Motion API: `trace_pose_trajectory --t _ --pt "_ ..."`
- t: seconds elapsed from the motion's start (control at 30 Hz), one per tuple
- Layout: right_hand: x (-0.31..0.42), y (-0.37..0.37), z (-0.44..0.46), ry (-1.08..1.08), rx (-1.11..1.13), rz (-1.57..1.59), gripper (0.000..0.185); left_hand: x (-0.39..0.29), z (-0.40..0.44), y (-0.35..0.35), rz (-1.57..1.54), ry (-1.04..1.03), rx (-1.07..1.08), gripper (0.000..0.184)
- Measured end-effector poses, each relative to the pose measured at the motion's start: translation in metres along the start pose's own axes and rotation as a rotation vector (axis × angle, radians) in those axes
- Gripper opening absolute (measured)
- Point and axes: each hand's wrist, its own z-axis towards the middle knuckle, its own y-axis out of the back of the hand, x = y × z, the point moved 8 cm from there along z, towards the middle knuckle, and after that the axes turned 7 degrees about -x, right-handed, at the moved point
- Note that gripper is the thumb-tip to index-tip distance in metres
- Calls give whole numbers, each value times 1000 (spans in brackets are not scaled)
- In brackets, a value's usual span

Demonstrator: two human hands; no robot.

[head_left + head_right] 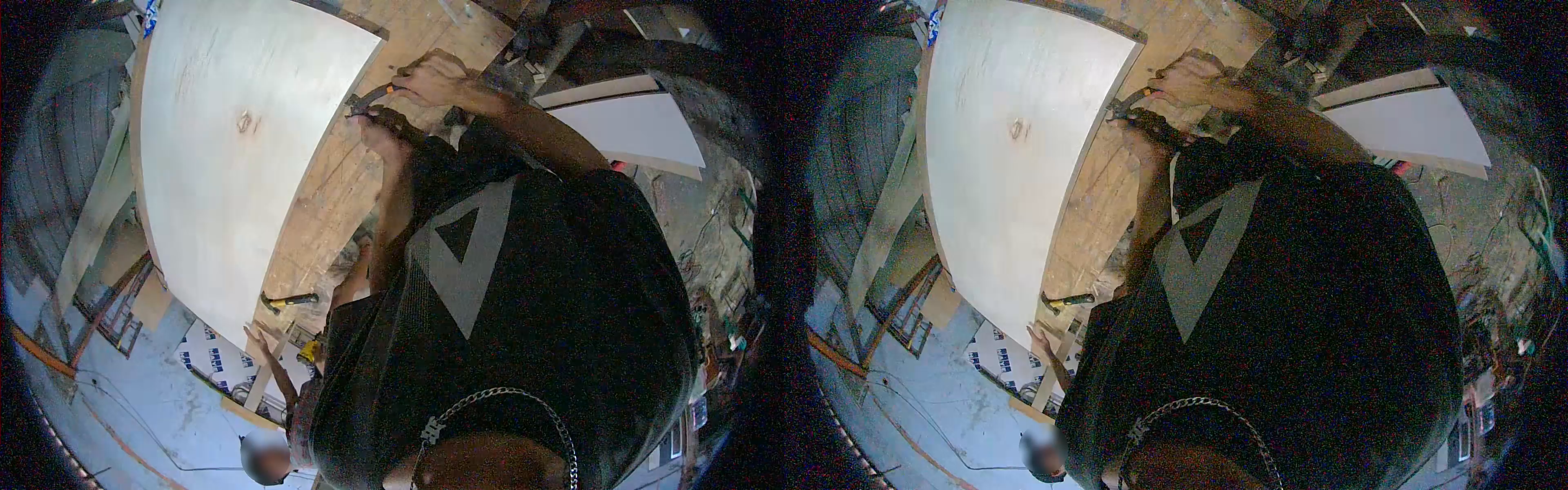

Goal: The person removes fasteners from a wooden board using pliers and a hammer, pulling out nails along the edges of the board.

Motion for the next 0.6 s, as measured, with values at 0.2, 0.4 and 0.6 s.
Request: trace_pose_trajectory --t 0.2,0.4,0.6 --pt "17 34 3 8 68 -58 33 8 3 -7 -138 109 74 48" --pt "16 33 6 49 22 -45 29 24 23 0 -272 140 14 45" --pt "34 62 2 -177 252 -80 27 -17 -39 -24 -131 3 283 29"
